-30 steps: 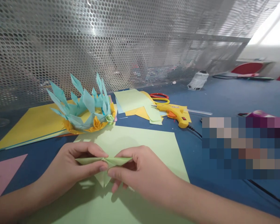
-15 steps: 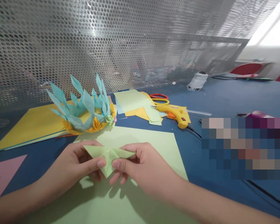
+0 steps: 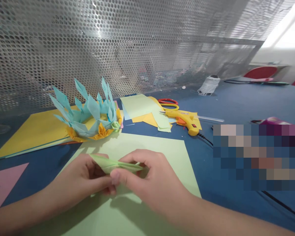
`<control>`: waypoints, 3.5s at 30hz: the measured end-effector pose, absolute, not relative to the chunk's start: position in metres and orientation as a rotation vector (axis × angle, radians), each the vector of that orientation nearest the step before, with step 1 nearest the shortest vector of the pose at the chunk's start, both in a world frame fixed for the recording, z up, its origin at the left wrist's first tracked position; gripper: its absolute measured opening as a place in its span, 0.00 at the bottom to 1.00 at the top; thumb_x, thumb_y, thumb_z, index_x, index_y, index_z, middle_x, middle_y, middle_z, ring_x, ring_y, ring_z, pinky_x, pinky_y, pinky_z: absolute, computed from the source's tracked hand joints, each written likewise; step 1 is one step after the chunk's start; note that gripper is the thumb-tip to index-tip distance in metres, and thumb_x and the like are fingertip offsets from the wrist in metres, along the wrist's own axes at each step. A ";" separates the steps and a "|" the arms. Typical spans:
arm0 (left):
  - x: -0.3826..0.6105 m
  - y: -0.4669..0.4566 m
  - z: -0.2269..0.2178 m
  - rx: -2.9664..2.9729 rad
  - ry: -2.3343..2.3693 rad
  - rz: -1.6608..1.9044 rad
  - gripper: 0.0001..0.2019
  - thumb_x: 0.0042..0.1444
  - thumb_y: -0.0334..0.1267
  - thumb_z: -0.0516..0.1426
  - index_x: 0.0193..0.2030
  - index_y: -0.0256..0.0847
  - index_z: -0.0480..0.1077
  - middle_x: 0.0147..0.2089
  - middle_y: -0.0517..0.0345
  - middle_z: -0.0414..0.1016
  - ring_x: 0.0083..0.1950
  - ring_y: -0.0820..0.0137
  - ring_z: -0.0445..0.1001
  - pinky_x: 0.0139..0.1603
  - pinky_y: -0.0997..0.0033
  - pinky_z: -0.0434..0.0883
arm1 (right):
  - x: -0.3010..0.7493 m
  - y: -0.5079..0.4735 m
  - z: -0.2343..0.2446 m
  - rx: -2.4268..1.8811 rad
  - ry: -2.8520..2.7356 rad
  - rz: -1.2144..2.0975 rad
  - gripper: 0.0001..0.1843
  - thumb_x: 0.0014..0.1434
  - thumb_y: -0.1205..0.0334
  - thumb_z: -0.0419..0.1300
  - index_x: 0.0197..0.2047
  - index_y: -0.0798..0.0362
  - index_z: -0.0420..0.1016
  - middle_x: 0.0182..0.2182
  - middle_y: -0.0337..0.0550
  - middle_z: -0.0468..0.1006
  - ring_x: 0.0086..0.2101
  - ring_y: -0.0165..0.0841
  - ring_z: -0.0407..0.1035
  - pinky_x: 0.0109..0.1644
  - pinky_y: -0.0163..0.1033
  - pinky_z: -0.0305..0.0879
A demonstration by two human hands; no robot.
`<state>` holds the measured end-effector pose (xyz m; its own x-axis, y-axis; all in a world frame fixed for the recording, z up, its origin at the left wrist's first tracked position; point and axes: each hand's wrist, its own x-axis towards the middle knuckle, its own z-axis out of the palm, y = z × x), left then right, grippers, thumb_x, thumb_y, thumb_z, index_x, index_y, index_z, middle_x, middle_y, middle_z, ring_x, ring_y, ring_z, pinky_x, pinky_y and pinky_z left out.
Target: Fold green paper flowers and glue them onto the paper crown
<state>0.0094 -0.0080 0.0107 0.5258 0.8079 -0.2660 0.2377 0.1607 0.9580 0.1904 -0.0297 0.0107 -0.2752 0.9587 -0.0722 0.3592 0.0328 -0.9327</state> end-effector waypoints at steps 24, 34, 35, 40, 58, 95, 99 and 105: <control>0.006 -0.012 0.006 1.704 1.069 0.543 0.16 0.55 0.34 0.54 0.17 0.40 0.63 0.19 0.66 0.60 0.22 0.75 0.62 0.23 0.76 0.59 | 0.191 -0.024 0.008 -1.305 -1.704 1.051 0.08 0.55 0.62 0.62 0.25 0.51 0.72 0.27 0.37 0.73 0.28 0.29 0.66 0.29 0.32 0.64; -0.003 -0.003 0.003 1.299 0.952 0.701 0.13 0.54 0.34 0.59 0.47 0.44 0.77 0.40 0.58 0.79 0.39 0.69 0.74 0.44 0.69 0.69 | 0.199 -0.027 -0.001 -0.768 -2.106 0.219 0.08 0.58 0.72 0.62 0.33 0.51 0.80 0.31 0.41 0.72 0.30 0.26 0.70 0.29 0.29 0.68; -0.005 -0.003 0.002 1.287 0.933 0.714 0.14 0.54 0.34 0.59 0.48 0.45 0.77 0.40 0.58 0.78 0.40 0.69 0.73 0.44 0.70 0.68 | 0.198 -0.027 -0.002 -0.775 -2.111 0.205 0.08 0.58 0.71 0.62 0.32 0.51 0.80 0.30 0.41 0.72 0.30 0.27 0.70 0.30 0.30 0.68; -0.004 -0.004 0.003 1.268 0.925 0.727 0.18 0.54 0.37 0.62 0.53 0.47 0.74 0.28 0.65 0.71 0.32 0.75 0.67 0.34 0.78 0.65 | 0.196 -0.027 0.000 -0.803 -2.125 0.203 0.04 0.57 0.66 0.64 0.31 0.51 0.80 0.31 0.42 0.70 0.32 0.29 0.69 0.34 0.34 0.70; 0.001 -0.005 0.002 1.123 1.067 0.906 0.04 0.49 0.37 0.67 0.28 0.43 0.77 0.25 0.69 0.78 0.26 0.81 0.70 0.27 0.86 0.64 | 0.202 -0.024 0.001 -0.808 -2.128 0.400 0.18 0.56 0.81 0.50 0.41 0.56 0.77 0.36 0.45 0.75 0.33 0.25 0.72 0.36 0.28 0.70; 0.004 -0.010 0.006 1.195 0.978 0.813 0.10 0.43 0.32 0.68 0.21 0.38 0.71 0.22 0.65 0.73 0.25 0.77 0.67 0.28 0.79 0.65 | 0.189 -0.035 0.004 -1.056 -1.791 0.688 0.05 0.55 0.69 0.61 0.33 0.49 0.71 0.26 0.35 0.77 0.26 0.27 0.72 0.25 0.27 0.70; 0.003 -0.010 0.008 1.213 0.980 0.803 0.08 0.45 0.33 0.68 0.21 0.39 0.73 0.24 0.63 0.76 0.27 0.75 0.70 0.29 0.78 0.66 | 0.190 -0.034 0.005 -1.020 -1.845 0.655 0.05 0.57 0.70 0.60 0.34 0.49 0.72 0.27 0.36 0.78 0.27 0.27 0.72 0.28 0.29 0.71; 0.003 -0.008 0.009 1.113 0.968 0.837 0.09 0.38 0.29 0.70 0.20 0.39 0.73 0.23 0.64 0.78 0.26 0.76 0.72 0.28 0.80 0.66 | 0.194 -0.031 0.005 -1.028 -1.943 0.626 0.05 0.55 0.67 0.64 0.36 0.50 0.74 0.29 0.37 0.80 0.28 0.27 0.73 0.29 0.28 0.72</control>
<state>0.0032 -0.0080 0.0092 0.3593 0.9112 -0.2016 -0.0685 0.2412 0.9680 0.1943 -0.0315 0.0054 -0.3202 0.8398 0.4384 0.4260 0.5410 -0.7251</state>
